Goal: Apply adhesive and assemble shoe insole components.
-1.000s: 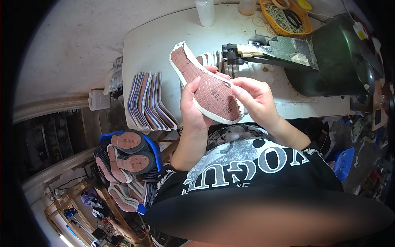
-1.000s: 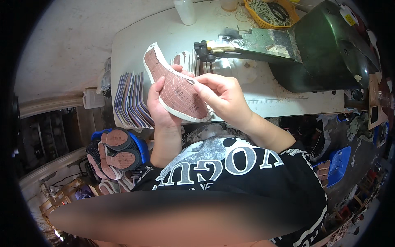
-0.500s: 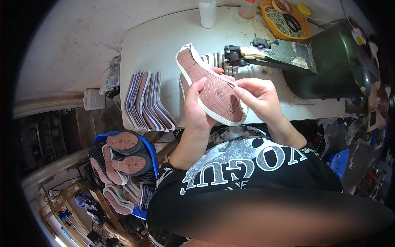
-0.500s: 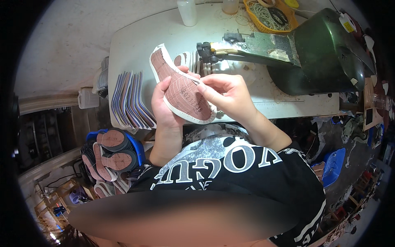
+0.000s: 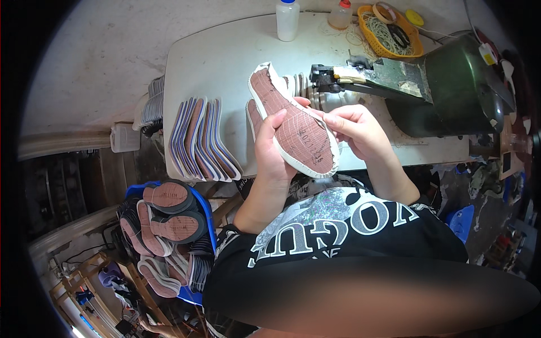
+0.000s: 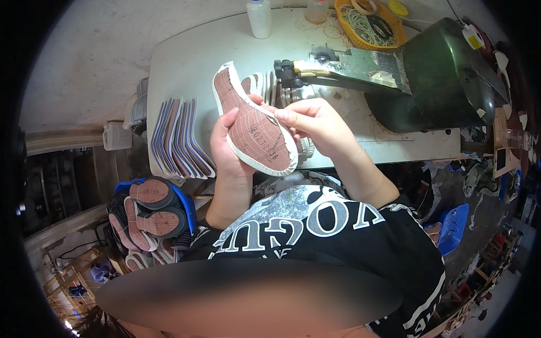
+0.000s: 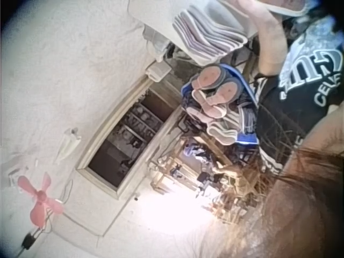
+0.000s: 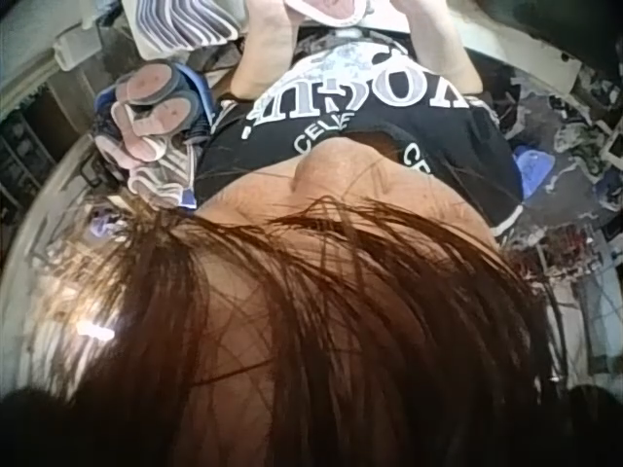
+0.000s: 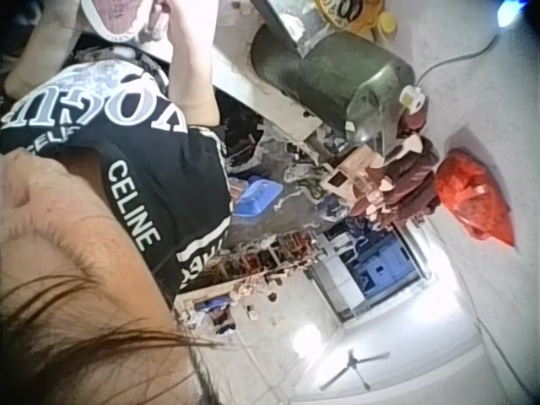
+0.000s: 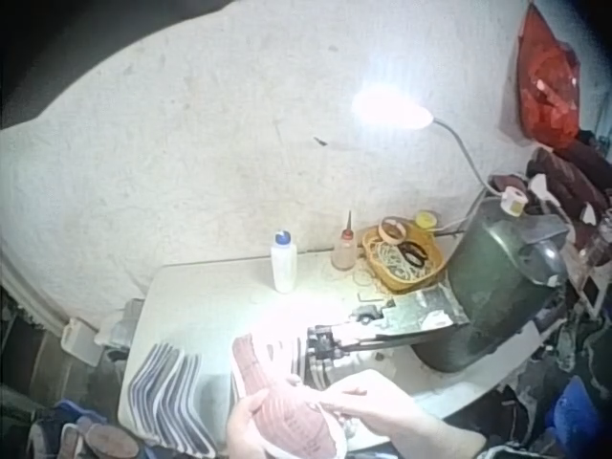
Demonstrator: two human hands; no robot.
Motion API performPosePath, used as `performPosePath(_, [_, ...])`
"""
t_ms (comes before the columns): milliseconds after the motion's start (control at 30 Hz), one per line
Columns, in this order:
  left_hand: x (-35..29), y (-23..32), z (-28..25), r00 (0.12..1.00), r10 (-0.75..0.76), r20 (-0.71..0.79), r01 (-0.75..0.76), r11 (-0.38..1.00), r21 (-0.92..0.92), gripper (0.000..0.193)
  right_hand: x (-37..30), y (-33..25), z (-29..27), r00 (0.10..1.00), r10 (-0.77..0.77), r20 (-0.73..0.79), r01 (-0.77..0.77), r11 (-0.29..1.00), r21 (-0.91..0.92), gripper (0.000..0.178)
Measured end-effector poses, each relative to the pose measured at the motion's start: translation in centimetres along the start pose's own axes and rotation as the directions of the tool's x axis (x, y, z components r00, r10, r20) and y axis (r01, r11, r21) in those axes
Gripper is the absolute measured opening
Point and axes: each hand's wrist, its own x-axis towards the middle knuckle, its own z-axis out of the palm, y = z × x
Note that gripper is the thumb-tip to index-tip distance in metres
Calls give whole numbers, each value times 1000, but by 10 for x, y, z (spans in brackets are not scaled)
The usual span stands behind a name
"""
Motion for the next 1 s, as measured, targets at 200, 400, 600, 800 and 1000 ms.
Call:
performPosePath(200, [-2,0,0,999,32,-14,-32,999,29,43,4,2,-1,998,31,48,-30,999,-19,25])
performPosePath(400, [-4,1,0,999,46,-16,-45,998,52,43,4,1,1,998,-33,58,37,997,-72,22])
performPosePath(600, [-3,4,0,1000,21,18,-22,998,52,45,3,4,-1,996,-27,90,27,1000,1,21])
performPosePath(800, [-4,6,0,1000,-30,-8,30,999,-36,45,-1,-4,0,994,-6,109,1,999,50,20])
performPosePath(1000, [-4,2,3,995,5,-98,-9,999,-36,45,-2,-17,13,997,-59,50,68,978,-199,19])
